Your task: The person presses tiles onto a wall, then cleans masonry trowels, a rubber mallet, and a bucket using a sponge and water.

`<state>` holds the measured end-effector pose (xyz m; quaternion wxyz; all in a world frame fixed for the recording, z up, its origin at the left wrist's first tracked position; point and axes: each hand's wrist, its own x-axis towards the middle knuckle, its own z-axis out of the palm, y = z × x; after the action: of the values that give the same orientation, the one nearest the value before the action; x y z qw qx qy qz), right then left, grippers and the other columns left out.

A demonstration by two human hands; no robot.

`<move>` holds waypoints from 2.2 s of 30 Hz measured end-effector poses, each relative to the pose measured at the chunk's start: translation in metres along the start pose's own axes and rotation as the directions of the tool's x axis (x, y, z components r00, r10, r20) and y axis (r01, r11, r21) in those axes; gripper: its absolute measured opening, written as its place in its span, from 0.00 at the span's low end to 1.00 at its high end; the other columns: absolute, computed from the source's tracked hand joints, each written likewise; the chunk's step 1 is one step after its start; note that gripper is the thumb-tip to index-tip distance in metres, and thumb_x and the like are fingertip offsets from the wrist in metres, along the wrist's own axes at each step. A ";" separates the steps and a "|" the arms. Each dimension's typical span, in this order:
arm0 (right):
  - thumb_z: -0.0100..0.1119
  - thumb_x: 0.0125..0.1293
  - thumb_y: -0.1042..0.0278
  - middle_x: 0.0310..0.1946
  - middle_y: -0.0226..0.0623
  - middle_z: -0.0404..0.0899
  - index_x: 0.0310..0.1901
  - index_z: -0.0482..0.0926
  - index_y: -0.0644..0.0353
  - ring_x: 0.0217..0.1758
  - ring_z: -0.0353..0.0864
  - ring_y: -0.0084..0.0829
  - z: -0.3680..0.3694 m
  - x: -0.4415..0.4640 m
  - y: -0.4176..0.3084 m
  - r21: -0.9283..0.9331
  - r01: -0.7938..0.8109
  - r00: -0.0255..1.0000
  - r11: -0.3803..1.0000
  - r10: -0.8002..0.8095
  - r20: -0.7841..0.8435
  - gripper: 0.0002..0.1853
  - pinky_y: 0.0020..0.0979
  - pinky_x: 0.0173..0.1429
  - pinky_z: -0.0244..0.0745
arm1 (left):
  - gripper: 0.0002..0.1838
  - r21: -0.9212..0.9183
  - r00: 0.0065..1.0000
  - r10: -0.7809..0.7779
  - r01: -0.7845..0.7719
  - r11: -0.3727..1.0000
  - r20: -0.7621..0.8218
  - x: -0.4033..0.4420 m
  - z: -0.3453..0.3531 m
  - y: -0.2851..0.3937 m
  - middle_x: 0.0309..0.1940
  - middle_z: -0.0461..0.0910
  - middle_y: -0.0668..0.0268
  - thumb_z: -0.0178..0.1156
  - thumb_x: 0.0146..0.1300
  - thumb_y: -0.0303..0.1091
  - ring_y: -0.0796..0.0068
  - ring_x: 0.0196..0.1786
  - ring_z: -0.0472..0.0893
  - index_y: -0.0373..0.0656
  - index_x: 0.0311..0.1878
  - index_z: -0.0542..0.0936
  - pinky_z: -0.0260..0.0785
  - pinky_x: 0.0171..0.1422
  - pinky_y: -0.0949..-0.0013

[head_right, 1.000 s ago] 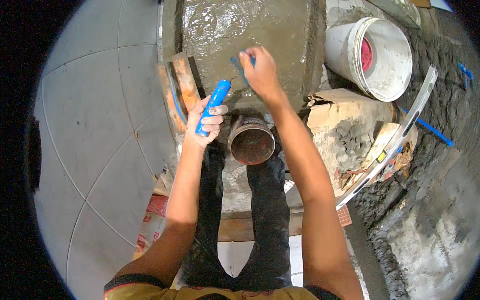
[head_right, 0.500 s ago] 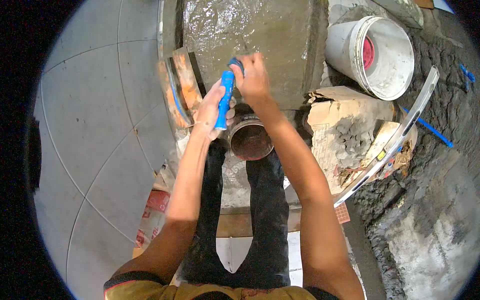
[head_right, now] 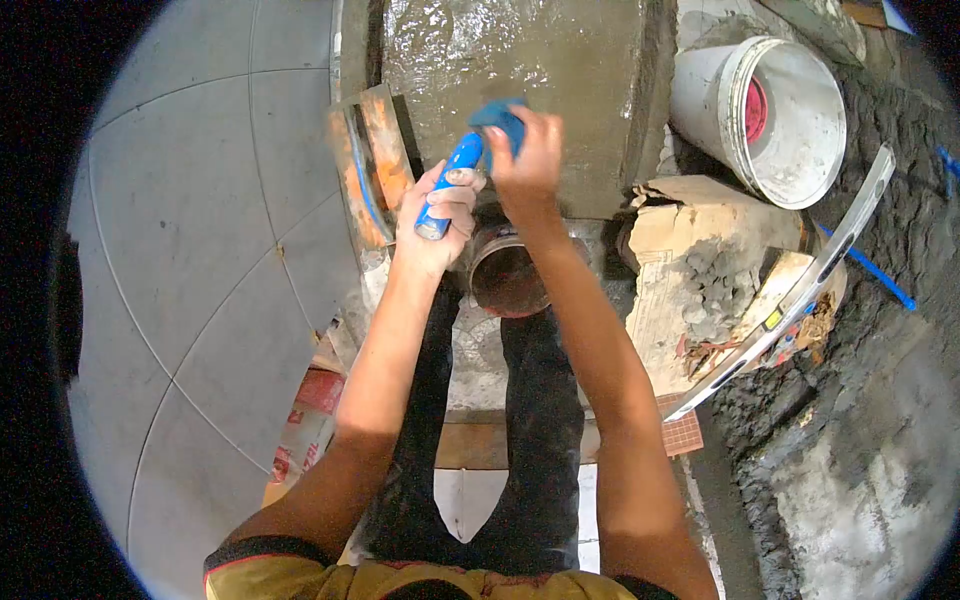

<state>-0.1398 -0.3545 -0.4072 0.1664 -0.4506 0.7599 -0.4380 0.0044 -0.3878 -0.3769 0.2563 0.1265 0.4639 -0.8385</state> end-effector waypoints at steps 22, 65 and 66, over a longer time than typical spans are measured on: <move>0.69 0.61 0.64 0.44 0.47 0.86 0.52 0.84 0.61 0.47 0.84 0.35 -0.078 0.039 0.053 0.053 -0.540 0.804 0.840 0.497 0.327 0.18 0.34 0.55 0.76 | 0.37 0.479 0.751 0.466 0.228 -0.848 0.467 -0.004 -0.045 0.004 0.45 0.82 0.47 0.66 0.55 0.32 0.43 0.51 0.81 0.47 0.72 0.70 0.73 0.59 0.52; 0.70 0.55 0.40 0.40 0.54 0.87 0.40 0.88 0.62 0.46 0.87 0.51 0.005 0.140 0.066 -0.518 0.479 0.507 0.708 0.259 0.822 0.28 0.47 0.55 0.80 | 0.38 0.162 0.773 0.511 0.488 -0.858 0.376 -0.029 -0.045 -0.048 0.45 0.71 0.63 0.62 0.51 0.21 0.58 0.52 0.77 0.73 0.65 0.78 0.76 0.51 0.57; 0.70 0.55 0.40 0.42 0.53 0.86 0.42 0.88 0.62 0.47 0.87 0.51 0.011 0.147 0.090 -0.584 0.491 0.552 0.647 0.288 0.783 0.29 0.47 0.56 0.80 | 0.38 0.162 0.768 0.513 0.490 -0.856 0.383 -0.031 -0.046 -0.048 0.44 0.71 0.63 0.62 0.51 0.21 0.58 0.51 0.77 0.73 0.64 0.79 0.76 0.50 0.57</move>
<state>-0.2597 -0.4635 -0.4658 0.2699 -0.6741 0.6648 0.1756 0.0027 -0.3188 -0.3537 -0.0587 0.5659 -0.7343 -0.3702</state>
